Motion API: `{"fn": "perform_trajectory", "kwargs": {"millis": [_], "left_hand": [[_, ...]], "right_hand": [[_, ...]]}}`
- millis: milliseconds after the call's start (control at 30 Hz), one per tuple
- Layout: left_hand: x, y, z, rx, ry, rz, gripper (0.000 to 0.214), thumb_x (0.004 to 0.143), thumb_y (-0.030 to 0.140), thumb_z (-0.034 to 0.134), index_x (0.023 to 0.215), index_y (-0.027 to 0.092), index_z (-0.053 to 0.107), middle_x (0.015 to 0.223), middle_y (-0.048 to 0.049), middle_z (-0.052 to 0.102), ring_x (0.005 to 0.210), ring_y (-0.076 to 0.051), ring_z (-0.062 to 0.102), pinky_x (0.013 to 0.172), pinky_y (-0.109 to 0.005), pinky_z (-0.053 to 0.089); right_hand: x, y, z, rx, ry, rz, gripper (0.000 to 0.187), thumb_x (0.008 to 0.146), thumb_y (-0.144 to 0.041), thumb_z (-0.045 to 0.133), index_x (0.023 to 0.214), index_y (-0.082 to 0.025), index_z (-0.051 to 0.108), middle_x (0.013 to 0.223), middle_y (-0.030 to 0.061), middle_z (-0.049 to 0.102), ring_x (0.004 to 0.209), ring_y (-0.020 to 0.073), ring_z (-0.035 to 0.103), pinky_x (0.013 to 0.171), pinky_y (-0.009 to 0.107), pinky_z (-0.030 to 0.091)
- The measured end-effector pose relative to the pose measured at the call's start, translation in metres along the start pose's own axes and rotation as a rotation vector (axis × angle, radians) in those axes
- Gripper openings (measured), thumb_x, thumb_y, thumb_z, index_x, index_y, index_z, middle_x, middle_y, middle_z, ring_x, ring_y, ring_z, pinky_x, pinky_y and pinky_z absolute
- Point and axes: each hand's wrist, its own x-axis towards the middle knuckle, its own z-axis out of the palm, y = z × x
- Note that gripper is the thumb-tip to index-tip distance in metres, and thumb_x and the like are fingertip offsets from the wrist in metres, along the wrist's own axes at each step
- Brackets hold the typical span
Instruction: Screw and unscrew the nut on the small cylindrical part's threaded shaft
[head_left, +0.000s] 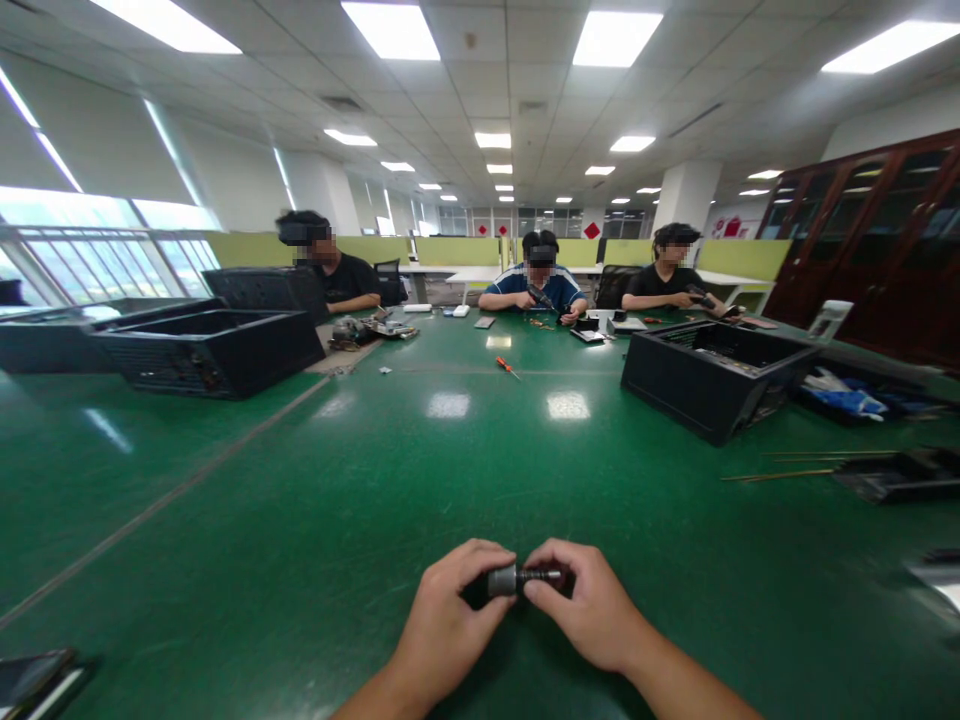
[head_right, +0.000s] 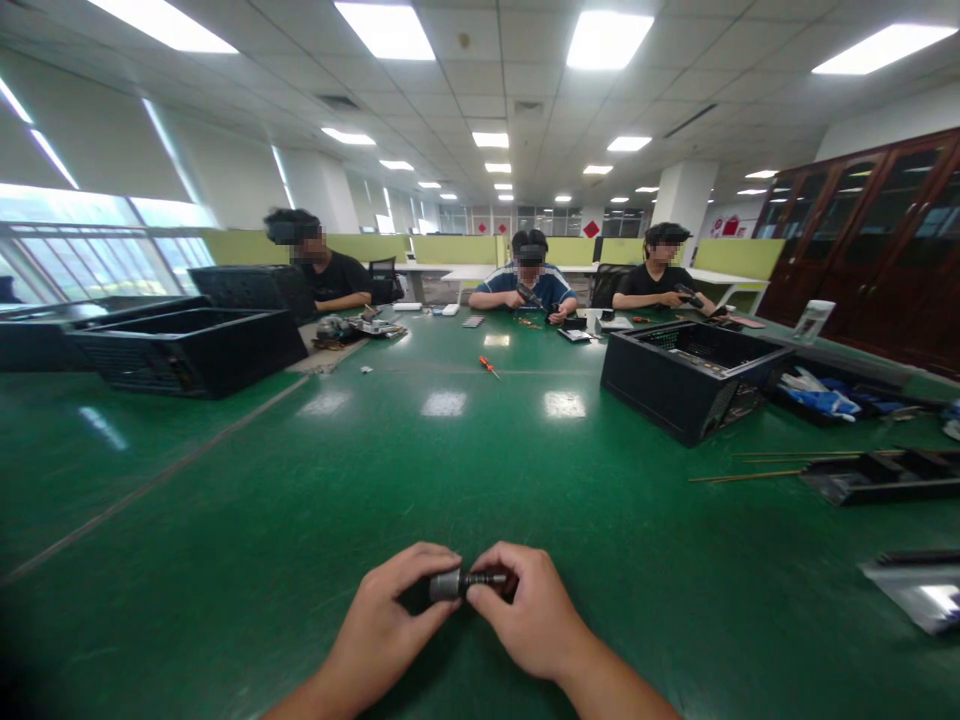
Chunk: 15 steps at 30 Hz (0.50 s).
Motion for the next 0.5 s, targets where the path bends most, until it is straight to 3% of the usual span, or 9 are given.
{"fn": "perform_trajectory", "kwargs": {"millis": [500], "left_hand": [[0.0016, 0.0036, -0.0035, 0.022, 0.040, -0.001, 0.031, 0.072, 0.009, 0.073, 0.098, 0.026, 0.073, 0.093, -0.0019, 0.074, 0.086, -0.018, 0.070, 0.080, -0.029, 0.055]], "right_hand": [[0.0001, 0.0061, -0.0002, 0.039, 0.012, 0.014, 0.014, 0.085, -0.029, 0.063, 0.083, -0.017, 0.070, 0.065, -0.0011, 0.059, 0.062, 0.0148, 0.053, 0.061, 0.026, 0.039]]}}
